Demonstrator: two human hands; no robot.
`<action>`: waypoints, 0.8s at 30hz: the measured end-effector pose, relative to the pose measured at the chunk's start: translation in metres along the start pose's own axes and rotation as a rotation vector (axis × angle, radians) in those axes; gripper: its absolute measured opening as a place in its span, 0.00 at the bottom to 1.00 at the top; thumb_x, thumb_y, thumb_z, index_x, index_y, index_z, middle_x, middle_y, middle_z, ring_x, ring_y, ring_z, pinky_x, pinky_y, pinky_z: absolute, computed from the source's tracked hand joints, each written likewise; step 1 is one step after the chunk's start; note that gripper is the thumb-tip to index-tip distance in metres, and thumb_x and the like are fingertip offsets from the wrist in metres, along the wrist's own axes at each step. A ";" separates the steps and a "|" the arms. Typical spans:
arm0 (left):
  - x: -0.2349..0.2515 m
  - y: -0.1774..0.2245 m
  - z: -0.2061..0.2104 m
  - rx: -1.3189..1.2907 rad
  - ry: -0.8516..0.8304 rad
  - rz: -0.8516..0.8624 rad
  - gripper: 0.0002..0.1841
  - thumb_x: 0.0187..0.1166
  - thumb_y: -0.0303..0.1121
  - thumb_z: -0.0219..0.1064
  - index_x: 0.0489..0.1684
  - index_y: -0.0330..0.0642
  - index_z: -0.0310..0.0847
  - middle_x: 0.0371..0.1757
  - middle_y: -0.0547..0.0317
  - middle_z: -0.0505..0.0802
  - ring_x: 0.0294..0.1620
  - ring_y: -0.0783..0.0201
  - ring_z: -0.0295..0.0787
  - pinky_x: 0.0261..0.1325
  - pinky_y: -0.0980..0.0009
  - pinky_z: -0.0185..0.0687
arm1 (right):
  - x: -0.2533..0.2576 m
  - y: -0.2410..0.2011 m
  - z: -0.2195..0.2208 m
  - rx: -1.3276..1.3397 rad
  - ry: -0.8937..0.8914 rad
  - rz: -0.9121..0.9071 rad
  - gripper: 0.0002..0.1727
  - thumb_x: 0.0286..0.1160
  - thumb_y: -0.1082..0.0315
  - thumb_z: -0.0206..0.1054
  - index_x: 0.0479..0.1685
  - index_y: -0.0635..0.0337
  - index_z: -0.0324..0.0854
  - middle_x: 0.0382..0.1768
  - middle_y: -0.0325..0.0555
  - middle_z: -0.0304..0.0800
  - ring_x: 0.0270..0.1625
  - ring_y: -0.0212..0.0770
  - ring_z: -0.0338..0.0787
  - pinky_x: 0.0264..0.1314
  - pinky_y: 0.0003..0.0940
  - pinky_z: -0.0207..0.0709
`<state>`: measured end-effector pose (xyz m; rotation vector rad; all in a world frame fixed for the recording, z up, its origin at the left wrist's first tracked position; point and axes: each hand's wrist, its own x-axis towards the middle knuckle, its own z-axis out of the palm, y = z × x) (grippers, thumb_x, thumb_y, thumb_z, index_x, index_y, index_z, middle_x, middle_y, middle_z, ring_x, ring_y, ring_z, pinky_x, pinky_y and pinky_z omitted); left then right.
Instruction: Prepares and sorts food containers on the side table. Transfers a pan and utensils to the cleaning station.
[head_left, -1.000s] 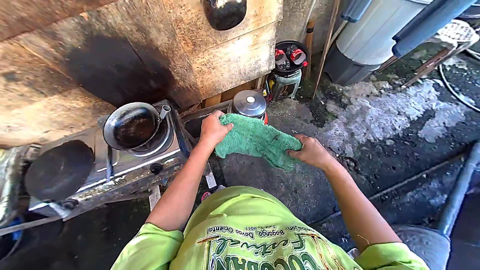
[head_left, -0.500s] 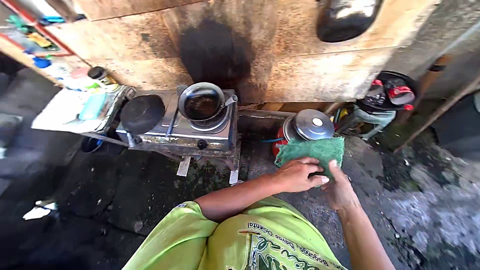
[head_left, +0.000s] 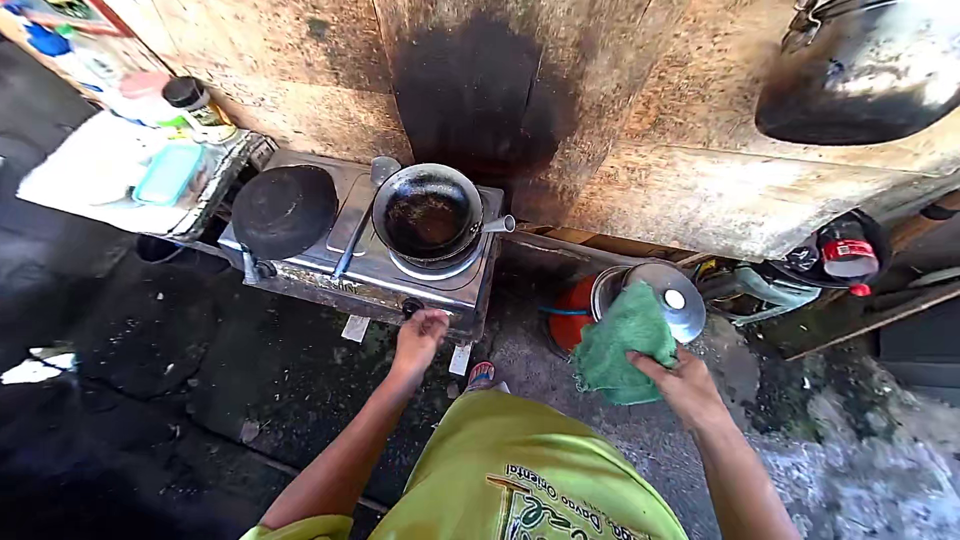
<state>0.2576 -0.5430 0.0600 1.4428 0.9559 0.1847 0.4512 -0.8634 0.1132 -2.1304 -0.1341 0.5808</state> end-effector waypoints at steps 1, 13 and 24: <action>-0.001 0.000 0.006 -0.028 -0.089 -0.015 0.14 0.84 0.27 0.66 0.62 0.28 0.81 0.51 0.48 0.92 0.45 0.64 0.91 0.53 0.66 0.89 | 0.011 -0.011 0.003 -0.101 -0.062 -0.039 0.30 0.67 0.68 0.76 0.72 0.66 0.78 0.56 0.56 0.92 0.57 0.42 0.93 0.65 0.46 0.86; 0.052 0.035 0.075 -0.744 -0.413 -0.649 0.11 0.89 0.29 0.59 0.61 0.33 0.76 0.45 0.47 0.93 0.42 0.58 0.94 0.47 0.65 0.92 | 0.090 -0.066 0.074 -0.482 -0.389 -0.846 0.17 0.63 0.78 0.71 0.48 0.50 0.96 0.57 0.46 0.96 0.72 0.56 0.87 0.79 0.59 0.73; 0.096 0.073 0.136 -1.323 0.169 -0.598 0.16 0.87 0.21 0.56 0.72 0.35 0.66 0.57 0.43 0.83 0.52 0.53 0.87 0.58 0.61 0.88 | 0.143 -0.071 0.148 0.586 -0.158 0.403 0.18 0.95 0.67 0.50 0.71 0.70 0.72 0.51 0.55 0.89 0.47 0.43 0.93 0.52 0.38 0.88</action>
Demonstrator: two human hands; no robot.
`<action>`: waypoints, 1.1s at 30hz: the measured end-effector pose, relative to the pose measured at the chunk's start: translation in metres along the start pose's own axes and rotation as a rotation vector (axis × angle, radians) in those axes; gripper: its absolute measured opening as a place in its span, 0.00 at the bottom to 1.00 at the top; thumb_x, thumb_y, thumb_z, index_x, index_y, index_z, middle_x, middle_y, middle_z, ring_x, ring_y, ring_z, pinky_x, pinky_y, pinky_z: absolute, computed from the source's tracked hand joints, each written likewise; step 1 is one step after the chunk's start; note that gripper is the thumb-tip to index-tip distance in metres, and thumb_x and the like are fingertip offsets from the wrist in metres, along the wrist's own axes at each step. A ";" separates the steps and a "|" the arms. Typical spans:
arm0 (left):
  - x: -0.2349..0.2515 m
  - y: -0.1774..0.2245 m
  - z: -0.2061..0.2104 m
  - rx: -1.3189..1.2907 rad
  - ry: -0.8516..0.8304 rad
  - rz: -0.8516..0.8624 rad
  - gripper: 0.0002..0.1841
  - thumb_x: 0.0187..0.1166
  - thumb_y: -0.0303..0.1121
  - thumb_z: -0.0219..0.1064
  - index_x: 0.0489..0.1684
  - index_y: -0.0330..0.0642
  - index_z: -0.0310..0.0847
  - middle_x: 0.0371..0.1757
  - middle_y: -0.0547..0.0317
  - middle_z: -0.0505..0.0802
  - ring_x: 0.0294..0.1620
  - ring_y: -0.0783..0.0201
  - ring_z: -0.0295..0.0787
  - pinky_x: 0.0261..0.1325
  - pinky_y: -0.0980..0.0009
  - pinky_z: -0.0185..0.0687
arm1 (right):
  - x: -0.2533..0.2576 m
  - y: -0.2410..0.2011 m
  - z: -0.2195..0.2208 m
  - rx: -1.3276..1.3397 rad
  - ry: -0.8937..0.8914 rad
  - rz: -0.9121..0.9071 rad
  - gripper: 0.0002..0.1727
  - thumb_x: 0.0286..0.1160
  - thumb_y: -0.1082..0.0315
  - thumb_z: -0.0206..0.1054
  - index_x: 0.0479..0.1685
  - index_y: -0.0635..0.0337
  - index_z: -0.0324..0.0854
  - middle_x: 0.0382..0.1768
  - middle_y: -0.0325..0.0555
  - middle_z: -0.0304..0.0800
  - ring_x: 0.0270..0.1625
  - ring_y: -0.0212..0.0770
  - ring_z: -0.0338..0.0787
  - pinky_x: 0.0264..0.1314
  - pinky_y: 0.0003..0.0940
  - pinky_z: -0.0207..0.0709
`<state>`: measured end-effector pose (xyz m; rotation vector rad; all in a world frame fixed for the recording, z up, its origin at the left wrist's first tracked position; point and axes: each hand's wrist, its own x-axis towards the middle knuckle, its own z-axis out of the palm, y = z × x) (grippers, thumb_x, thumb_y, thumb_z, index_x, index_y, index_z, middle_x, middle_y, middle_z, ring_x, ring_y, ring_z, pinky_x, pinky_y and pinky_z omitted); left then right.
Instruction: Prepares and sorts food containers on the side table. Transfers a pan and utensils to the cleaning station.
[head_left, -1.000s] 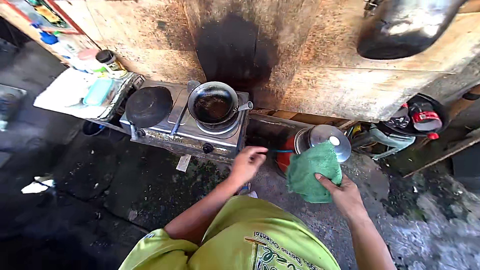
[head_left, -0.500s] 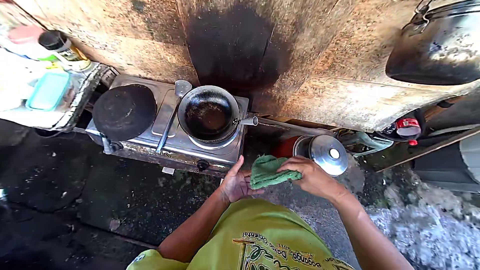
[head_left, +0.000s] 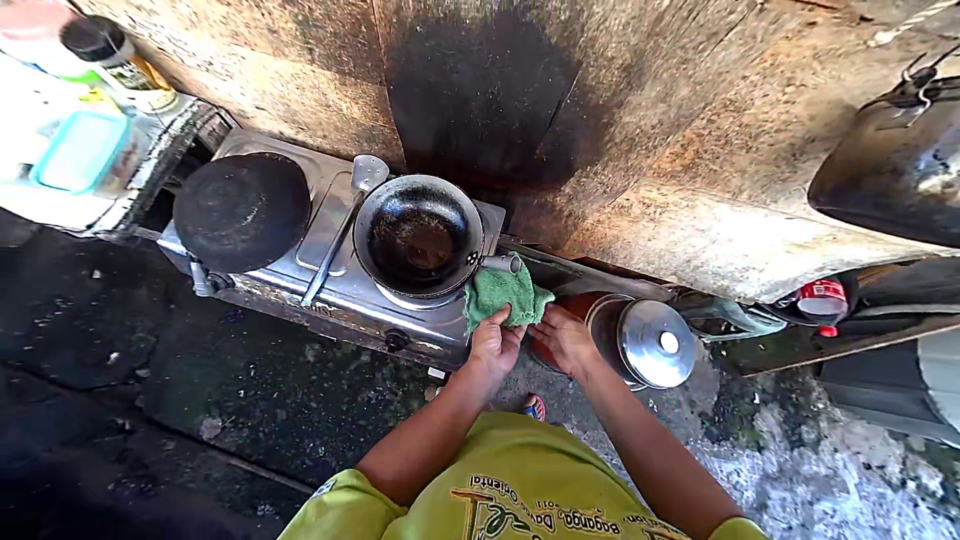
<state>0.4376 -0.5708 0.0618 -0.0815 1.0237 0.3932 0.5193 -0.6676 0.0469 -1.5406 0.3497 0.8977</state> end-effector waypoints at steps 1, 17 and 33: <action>-0.001 0.000 0.004 -0.026 0.003 -0.009 0.16 0.88 0.22 0.55 0.71 0.36 0.66 0.57 0.43 0.83 0.51 0.52 0.87 0.57 0.61 0.88 | 0.007 -0.001 0.003 0.094 -0.007 0.056 0.16 0.94 0.69 0.49 0.68 0.70 0.72 0.47 0.55 0.88 0.44 0.42 0.92 0.51 0.37 0.88; -0.014 -0.007 0.046 -0.085 -0.005 -0.026 0.11 0.90 0.33 0.59 0.62 0.38 0.73 0.44 0.50 0.88 0.38 0.62 0.92 0.47 0.73 0.92 | 0.028 0.035 0.016 -0.057 -0.270 -0.405 0.16 0.83 0.78 0.55 0.67 0.72 0.73 0.49 0.48 0.91 0.53 0.29 0.91 0.64 0.28 0.85; -0.029 0.031 0.014 0.158 -0.177 -0.070 0.13 0.92 0.30 0.52 0.55 0.28 0.79 0.44 0.43 0.95 0.43 0.58 0.97 0.53 0.68 0.92 | 0.073 -0.019 0.032 -0.744 -0.348 -0.669 0.36 0.54 0.80 0.83 0.69 0.75 0.76 0.60 0.61 0.89 0.66 0.43 0.87 0.75 0.41 0.77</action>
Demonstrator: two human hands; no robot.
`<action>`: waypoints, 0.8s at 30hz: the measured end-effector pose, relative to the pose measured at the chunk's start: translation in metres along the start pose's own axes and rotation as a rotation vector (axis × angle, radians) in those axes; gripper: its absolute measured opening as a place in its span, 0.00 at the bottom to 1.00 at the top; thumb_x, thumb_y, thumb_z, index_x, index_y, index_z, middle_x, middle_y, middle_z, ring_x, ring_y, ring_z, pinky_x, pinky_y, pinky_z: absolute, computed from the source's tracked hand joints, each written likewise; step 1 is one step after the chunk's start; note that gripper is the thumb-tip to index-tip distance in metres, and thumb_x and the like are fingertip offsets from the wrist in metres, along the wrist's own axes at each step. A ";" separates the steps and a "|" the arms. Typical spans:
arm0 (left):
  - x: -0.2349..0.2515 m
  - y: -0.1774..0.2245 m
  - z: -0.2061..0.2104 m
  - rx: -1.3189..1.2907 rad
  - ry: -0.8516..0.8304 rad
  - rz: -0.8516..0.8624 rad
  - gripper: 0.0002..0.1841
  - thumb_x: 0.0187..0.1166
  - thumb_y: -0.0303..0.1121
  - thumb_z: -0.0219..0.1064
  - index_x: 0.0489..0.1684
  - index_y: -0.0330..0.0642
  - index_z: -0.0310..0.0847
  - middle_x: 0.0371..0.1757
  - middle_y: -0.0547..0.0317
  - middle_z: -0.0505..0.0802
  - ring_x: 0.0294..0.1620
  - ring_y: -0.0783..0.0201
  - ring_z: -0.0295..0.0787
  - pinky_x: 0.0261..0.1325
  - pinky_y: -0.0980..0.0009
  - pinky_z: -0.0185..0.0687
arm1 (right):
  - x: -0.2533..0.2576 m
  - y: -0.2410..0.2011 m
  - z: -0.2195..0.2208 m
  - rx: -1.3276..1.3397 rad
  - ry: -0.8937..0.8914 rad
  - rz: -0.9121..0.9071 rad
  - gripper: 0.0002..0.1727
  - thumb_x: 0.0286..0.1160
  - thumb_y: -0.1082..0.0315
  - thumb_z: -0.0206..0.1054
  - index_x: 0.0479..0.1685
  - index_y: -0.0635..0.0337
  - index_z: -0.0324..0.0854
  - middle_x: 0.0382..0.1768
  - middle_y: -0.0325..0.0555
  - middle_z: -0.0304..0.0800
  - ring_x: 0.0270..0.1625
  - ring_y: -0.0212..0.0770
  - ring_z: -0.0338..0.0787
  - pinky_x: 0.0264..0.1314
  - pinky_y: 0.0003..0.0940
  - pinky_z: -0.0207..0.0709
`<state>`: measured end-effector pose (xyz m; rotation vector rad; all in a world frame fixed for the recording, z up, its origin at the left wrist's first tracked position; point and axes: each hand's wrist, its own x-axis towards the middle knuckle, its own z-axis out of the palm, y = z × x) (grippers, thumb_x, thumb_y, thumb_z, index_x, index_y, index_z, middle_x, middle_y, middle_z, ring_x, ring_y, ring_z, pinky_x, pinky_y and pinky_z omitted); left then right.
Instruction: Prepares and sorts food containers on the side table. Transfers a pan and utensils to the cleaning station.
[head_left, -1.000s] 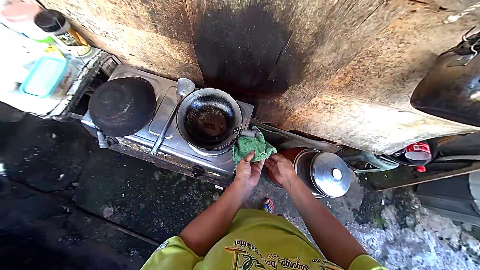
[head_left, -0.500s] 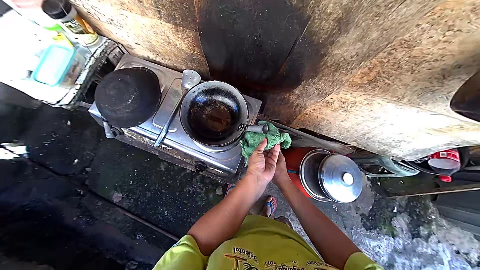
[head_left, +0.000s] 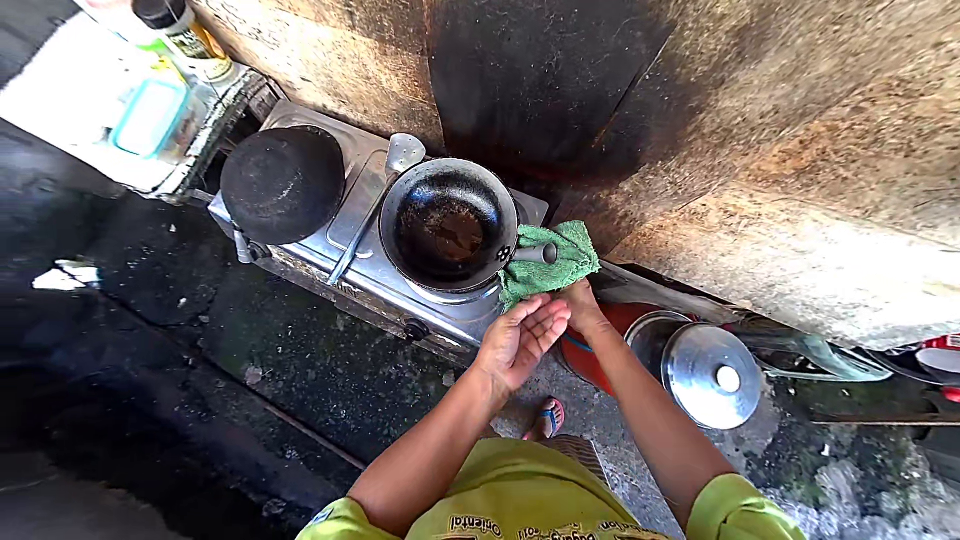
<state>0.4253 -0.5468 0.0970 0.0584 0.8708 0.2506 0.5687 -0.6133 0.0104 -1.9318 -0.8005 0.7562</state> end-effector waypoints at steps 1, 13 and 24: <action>-0.006 0.005 -0.011 0.036 -0.019 0.001 0.14 0.92 0.29 0.51 0.60 0.27 0.79 0.46 0.43 0.95 0.44 0.58 0.97 0.54 0.68 0.92 | 0.005 0.000 0.000 0.001 0.015 0.009 0.42 0.46 0.77 0.89 0.70 0.73 0.76 0.61 0.60 0.89 0.68 0.43 0.87 0.77 0.44 0.77; -0.046 0.146 -0.124 0.913 0.360 0.918 0.13 0.86 0.27 0.61 0.61 0.29 0.80 0.46 0.52 0.95 0.41 0.65 0.94 0.50 0.67 0.93 | 0.030 -0.017 0.017 0.323 0.033 -0.141 0.54 0.31 0.77 0.93 0.75 0.64 0.71 0.63 0.42 0.89 0.66 0.29 0.89 0.73 0.32 0.84; 0.045 0.280 -0.195 2.001 0.593 0.832 0.22 0.82 0.39 0.73 0.69 0.35 0.84 0.68 0.31 0.88 0.74 0.29 0.80 0.75 0.33 0.71 | 0.032 -0.028 0.018 0.302 0.080 -0.047 0.53 0.26 0.78 0.93 0.71 0.62 0.74 0.59 0.39 0.91 0.63 0.27 0.90 0.70 0.31 0.85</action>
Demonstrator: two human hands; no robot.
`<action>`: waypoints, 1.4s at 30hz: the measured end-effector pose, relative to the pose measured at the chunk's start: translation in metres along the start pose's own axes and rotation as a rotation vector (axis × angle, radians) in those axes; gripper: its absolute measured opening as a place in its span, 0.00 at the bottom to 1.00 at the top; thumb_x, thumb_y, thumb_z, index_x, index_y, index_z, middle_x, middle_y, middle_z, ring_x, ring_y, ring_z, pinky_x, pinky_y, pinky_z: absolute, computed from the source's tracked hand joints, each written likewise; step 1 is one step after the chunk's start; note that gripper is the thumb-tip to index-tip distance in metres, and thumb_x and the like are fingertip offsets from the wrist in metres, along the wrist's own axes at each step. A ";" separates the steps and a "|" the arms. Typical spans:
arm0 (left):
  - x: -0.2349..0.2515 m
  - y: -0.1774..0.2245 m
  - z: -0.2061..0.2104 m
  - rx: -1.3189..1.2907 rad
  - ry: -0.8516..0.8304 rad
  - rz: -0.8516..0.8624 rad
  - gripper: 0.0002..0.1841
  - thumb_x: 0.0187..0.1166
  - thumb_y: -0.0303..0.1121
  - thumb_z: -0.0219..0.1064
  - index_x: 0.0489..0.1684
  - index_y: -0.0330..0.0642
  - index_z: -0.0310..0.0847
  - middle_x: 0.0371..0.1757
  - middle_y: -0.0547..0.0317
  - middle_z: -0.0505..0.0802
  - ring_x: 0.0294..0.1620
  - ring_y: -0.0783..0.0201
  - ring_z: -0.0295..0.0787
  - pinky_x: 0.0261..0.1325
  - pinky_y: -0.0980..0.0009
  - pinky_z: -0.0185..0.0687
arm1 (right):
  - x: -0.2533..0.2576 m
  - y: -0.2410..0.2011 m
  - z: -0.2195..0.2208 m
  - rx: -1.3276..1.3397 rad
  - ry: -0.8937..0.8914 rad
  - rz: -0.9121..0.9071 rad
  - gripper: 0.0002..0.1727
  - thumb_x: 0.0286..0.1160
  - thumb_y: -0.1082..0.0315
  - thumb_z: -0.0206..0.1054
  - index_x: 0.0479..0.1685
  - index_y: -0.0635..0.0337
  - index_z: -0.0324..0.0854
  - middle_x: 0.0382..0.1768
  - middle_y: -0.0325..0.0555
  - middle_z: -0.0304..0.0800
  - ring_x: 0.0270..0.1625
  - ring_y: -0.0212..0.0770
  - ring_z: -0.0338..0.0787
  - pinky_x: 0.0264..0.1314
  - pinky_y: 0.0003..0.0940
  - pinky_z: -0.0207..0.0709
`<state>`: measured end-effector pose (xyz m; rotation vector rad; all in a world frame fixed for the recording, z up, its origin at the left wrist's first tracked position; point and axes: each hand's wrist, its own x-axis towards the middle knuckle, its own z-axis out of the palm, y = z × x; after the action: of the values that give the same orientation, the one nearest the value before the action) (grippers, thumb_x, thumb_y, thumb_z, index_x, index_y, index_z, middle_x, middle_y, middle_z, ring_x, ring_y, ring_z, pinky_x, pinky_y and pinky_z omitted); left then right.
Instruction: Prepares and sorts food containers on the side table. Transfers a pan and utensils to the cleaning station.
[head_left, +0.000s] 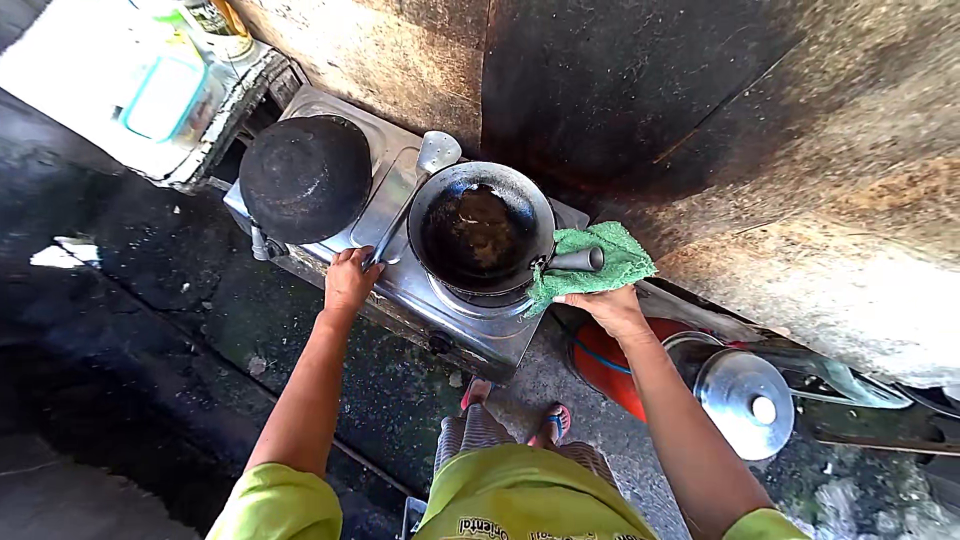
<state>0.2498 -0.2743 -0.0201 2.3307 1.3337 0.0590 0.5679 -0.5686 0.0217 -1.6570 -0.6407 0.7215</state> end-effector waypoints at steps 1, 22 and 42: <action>0.002 0.001 0.001 0.024 -0.012 0.000 0.21 0.82 0.38 0.73 0.69 0.35 0.84 0.66 0.32 0.88 0.72 0.30 0.81 0.74 0.33 0.72 | 0.001 -0.001 0.000 -0.001 0.002 0.001 0.53 0.25 0.78 0.93 0.71 0.62 0.75 0.59 0.39 0.91 0.63 0.27 0.89 0.70 0.31 0.85; -0.066 0.001 -0.010 -0.197 0.048 -0.148 0.18 0.76 0.31 0.71 0.58 0.25 0.84 0.53 0.29 0.89 0.49 0.39 0.89 0.57 0.41 0.82 | 0.007 -0.008 0.048 0.547 0.365 0.036 0.40 0.46 0.93 0.76 0.67 0.59 0.71 0.55 0.42 0.91 0.59 0.39 0.92 0.64 0.42 0.89; -0.155 0.010 -0.029 -0.839 0.335 -0.390 0.09 0.76 0.27 0.62 0.50 0.33 0.78 0.26 0.67 0.85 0.14 0.79 0.75 0.18 0.83 0.73 | 0.005 -0.019 0.031 0.808 0.412 -0.083 0.30 0.47 0.89 0.70 0.55 0.58 0.75 0.48 0.44 0.93 0.53 0.39 0.94 0.58 0.42 0.91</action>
<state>0.1684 -0.3963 0.0381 1.3753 1.5035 0.7548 0.5472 -0.5419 0.0348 -0.9685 -0.0829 0.4607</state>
